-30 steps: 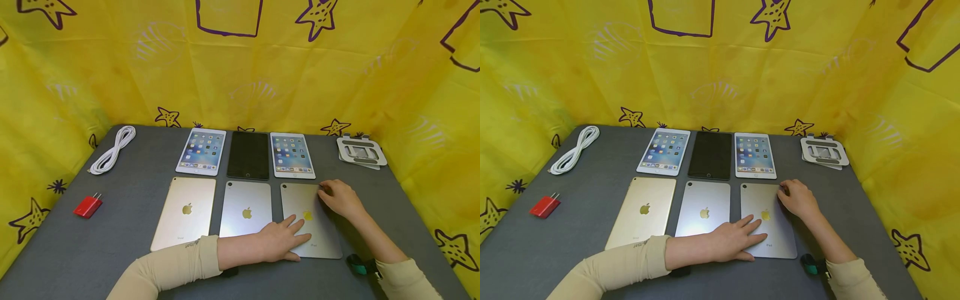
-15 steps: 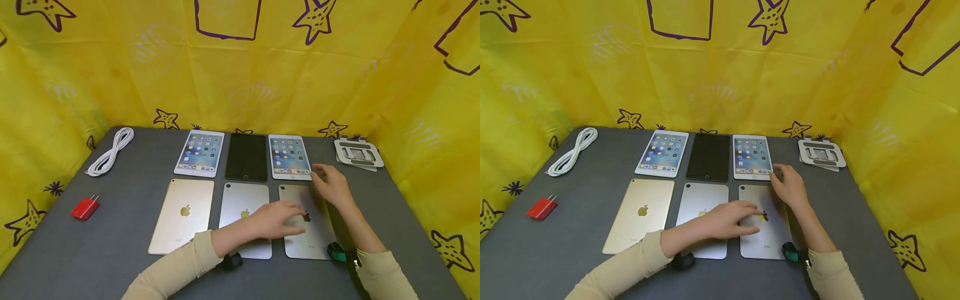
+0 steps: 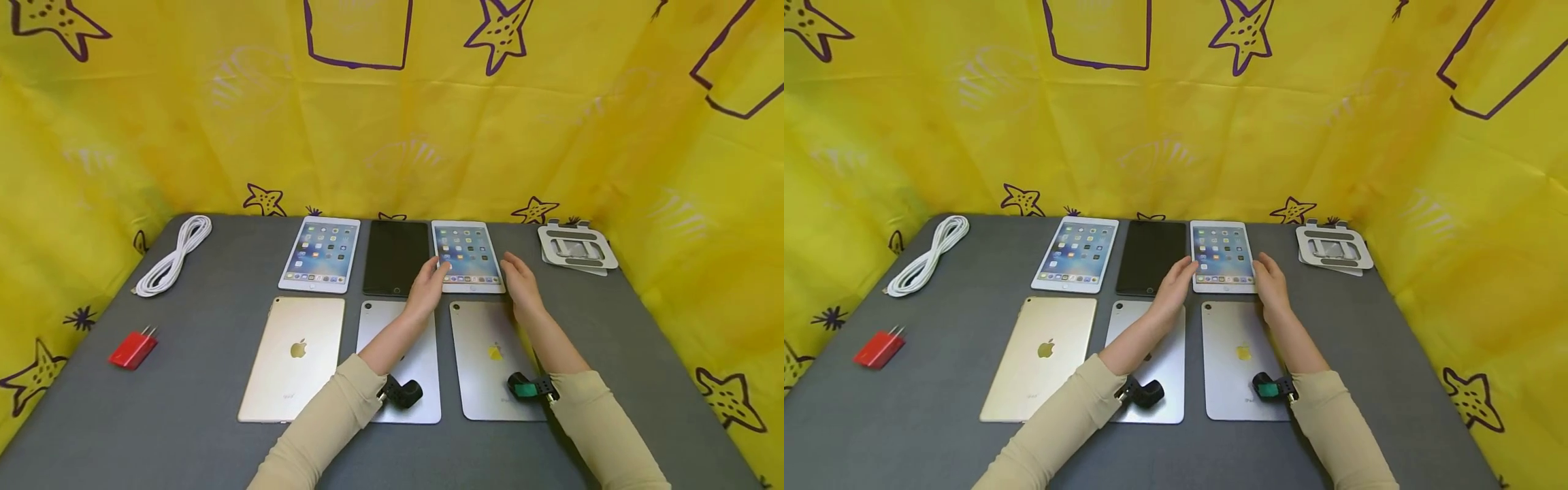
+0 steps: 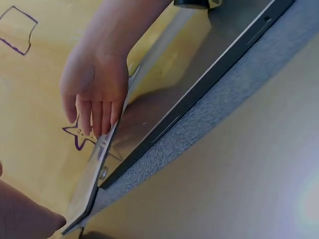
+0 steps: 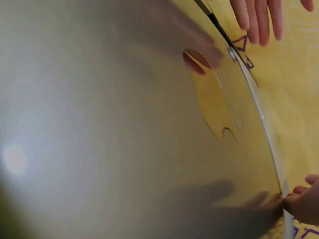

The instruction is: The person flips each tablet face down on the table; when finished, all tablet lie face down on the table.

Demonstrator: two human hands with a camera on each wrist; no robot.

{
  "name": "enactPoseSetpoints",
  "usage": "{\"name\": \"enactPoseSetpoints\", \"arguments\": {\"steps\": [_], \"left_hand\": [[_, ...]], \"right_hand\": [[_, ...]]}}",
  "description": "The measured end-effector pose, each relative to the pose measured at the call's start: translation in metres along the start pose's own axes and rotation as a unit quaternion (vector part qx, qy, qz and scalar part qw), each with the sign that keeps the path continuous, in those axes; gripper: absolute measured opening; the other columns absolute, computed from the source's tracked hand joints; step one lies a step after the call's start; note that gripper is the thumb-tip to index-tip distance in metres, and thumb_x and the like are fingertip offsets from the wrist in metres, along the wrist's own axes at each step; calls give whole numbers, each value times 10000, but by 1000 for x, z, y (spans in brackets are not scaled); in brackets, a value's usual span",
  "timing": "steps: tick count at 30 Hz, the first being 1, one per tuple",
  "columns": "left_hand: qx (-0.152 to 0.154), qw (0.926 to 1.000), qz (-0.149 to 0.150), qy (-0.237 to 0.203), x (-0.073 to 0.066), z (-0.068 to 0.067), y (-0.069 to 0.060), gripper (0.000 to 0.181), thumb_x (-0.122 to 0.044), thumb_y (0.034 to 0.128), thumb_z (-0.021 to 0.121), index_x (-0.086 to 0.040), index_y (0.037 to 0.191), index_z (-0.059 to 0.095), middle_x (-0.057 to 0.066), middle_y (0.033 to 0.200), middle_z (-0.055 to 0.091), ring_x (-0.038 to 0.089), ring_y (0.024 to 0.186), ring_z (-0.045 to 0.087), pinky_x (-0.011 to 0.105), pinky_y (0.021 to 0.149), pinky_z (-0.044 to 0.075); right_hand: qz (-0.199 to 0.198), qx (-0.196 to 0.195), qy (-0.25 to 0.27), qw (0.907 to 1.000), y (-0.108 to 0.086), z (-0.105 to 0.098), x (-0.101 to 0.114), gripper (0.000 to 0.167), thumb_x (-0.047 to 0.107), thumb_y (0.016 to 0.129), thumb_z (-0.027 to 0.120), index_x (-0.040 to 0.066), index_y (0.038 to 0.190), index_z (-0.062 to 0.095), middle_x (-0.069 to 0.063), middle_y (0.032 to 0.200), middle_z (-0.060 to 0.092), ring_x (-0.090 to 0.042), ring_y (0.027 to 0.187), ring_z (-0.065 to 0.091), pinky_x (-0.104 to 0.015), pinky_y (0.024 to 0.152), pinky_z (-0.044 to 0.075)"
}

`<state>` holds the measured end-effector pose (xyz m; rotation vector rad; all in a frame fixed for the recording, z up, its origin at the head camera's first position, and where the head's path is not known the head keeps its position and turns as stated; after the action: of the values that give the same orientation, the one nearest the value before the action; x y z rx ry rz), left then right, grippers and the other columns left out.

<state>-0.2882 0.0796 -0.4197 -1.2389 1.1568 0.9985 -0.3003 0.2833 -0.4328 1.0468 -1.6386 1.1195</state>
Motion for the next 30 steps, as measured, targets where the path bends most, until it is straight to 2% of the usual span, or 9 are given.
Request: {"name": "enactPoseSetpoints", "arguments": {"steps": [2, 7, 12, 17, 22, 26, 28, 30], "left_hand": [[84, 9996, -153, -225, 4, 2, 5, 612, -398, 1007, 437, -68, 1513, 336, 93, 1549, 342, 256, 1434, 272, 406, 1160, 221], [393, 9959, -218, -779, 10, 7, 12, 640, -377, 1024, 376, 23, 1512, 268, 162, 1568, 267, 283, 1459, 181, 405, 1182, 124], [590, 9894, -261, -1297, 12, 12, 15, 613, -361, 1028, 378, 19, 1502, 293, 178, 1533, 320, 276, 1430, 245, 380, 1177, 154], [726, 9875, -303, -1367, 12, 14, 16, 611, -365, 1030, 373, -2, 1512, 281, 157, 1546, 299, 262, 1442, 218, 375, 1178, 149], [759, 9876, -306, -1342, 13, 13, 17, 619, -365, 1029, 383, -2, 1517, 267, 151, 1562, 272, 261, 1453, 189, 385, 1180, 138], [790, 9876, -312, -1322, 13, 12, 17, 614, -357, 1031, 386, 3, 1515, 270, 149, 1566, 263, 266, 1456, 183, 392, 1179, 149], [826, 9873, -325, -1315, 14, 11, 16, 608, -347, 1035, 380, 10, 1514, 266, 151, 1570, 250, 271, 1460, 171, 402, 1179, 152], [858, 9870, -342, -1312, 14, 11, 17, 608, -343, 1037, 377, 15, 1514, 259, 151, 1576, 238, 271, 1464, 159, 410, 1180, 150]], "right_hand": [[107, 146, 36, 9998, 2, 3, -3, 564, 252, 1055, 355, 79, 1561, 172, -91, 1619, 123, -237, 1480, 63, -400, 1188, 86], [261, 510, -108, 9983, -1, 8, -4, 622, 272, 1049, 376, 94, 1569, 84, -118, 1621, 80, -261, 1482, 21, -443, 1187, 41], [355, 882, -250, 9952, -4, 12, 1, 656, 269, 1044, 385, 108, 1570, 26, -103, 1627, 15, -274, 1480, -34, -489, 1176, -5], [324, 998, -193, 9943, -3, 13, 6, 655, 216, 1038, 398, 67, 1564, 38, -117, 1626, 17, -285, 1477, -31, -494, 1174, -3], [287, 963, 113, 9949, 2, 11, 8, 632, 156, 1025, 409, 16, 1553, 91, -154, 1616, 72, -311, 1468, 71, -446, 1184, 74], [325, 839, 529, 9945, 6, 6, 6, 613, 117, 1019, 410, 7, 1548, 121, -178, 1603, 121, -253, 1426, 226, -331, 1158, 208], [373, 715, 868, 9930, 8, 2, 3, 605, 78, 1011, 412, 6, 1547, 139, -197, 1590, 155, -199, 1284, 408, -237, 1060, 322], [451, 609, 1139, 9906, 9, 0, 2, 608, 53, 1004, 417, 20, 1550, 150, -202, 1583, 177, -109, 1064, 493, -174, 919, 372]]}}
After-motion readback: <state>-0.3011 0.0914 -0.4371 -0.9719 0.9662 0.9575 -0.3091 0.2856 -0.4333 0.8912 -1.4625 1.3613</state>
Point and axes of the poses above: each hand's wrist, its own y-axis towards the middle knuckle, its own z-axis out of the palm, x = y × z, the point moved 7 cm from there along y, towards the middle knuckle
